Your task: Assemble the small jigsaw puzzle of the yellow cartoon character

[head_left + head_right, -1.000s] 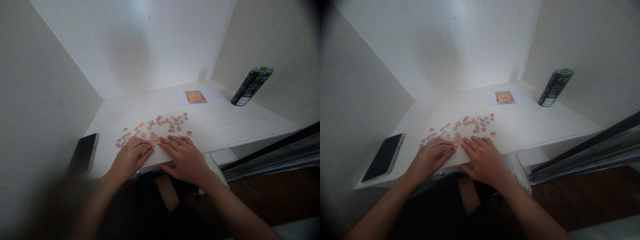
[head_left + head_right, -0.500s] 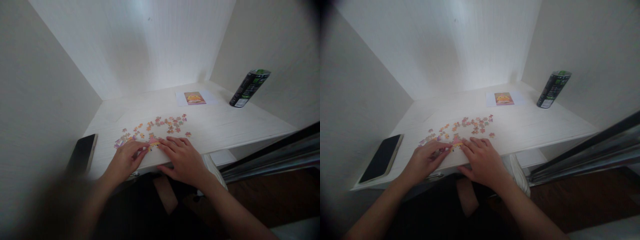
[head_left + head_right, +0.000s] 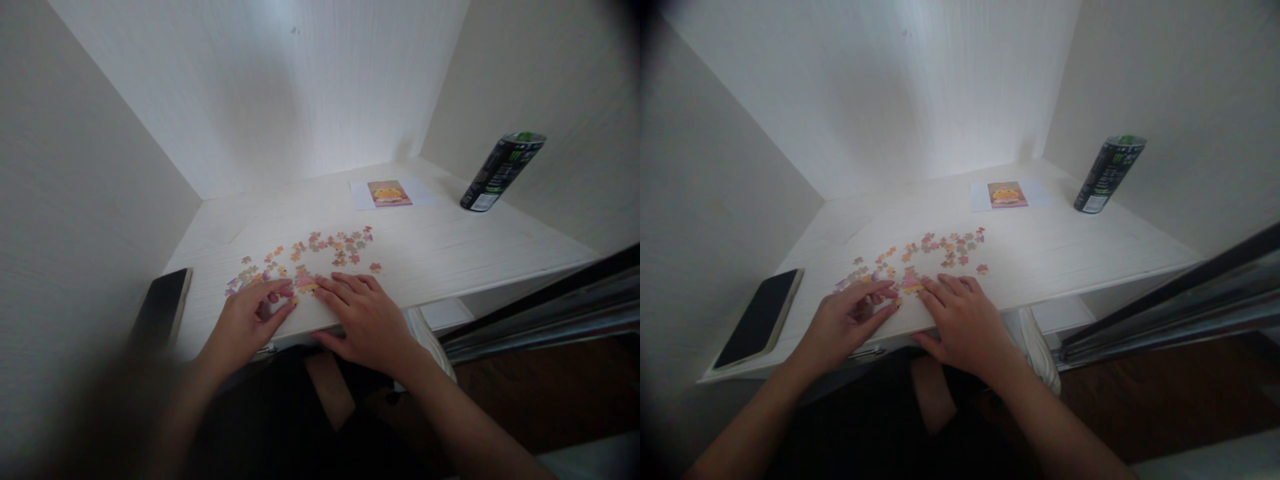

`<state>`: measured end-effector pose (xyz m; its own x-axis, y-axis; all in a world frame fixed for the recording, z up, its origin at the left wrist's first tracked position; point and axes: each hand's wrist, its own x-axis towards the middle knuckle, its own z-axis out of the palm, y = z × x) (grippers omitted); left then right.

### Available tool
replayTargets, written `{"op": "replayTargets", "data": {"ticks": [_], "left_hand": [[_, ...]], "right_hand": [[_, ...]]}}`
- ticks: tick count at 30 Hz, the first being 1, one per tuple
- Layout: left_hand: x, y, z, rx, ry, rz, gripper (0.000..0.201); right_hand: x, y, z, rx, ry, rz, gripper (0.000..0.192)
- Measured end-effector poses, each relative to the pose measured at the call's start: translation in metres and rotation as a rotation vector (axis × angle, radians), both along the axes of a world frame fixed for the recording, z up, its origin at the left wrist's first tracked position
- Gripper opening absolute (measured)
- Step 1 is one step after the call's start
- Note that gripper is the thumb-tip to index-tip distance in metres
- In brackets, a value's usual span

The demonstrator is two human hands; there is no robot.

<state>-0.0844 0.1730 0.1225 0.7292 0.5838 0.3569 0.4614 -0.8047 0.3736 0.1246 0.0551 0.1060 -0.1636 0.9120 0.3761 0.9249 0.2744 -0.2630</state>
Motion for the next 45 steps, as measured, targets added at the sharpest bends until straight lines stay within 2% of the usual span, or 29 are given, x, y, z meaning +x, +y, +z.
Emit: {"op": "replayTargets", "data": {"ticks": [6,16,24,28,32,38,45], "left_hand": [[0.001,0.002,0.0,-0.074,-0.031,0.061,0.037],[0.002,0.001,0.001,-0.187,-0.057,0.086,0.032],[0.011,-0.002,0.005,-0.019,-0.023,0.033,0.016],[0.015,0.001,0.003,0.046,-0.004,-0.043,0.017],[0.015,0.002,0.0,0.134,0.037,-0.065,0.021],[0.014,-0.001,0.004,0.183,0.105,-0.133,0.023],[0.012,-0.01,0.003,0.282,0.197,-0.129,0.027]], "right_hand": [[0.001,0.0,0.001,-0.009,-0.006,0.003,0.057],[0.001,0.001,-0.001,0.008,0.005,0.0,0.056],[0.001,0.002,-0.002,0.005,0.008,0.005,0.058],[0.001,0.002,-0.002,0.003,0.013,0.007,0.059],[0.002,0.001,-0.002,-0.002,0.013,0.013,0.059],[0.001,0.001,-0.002,0.01,0.014,0.012,0.06],[0.002,0.002,-0.003,0.019,0.017,0.01,0.061]]}}
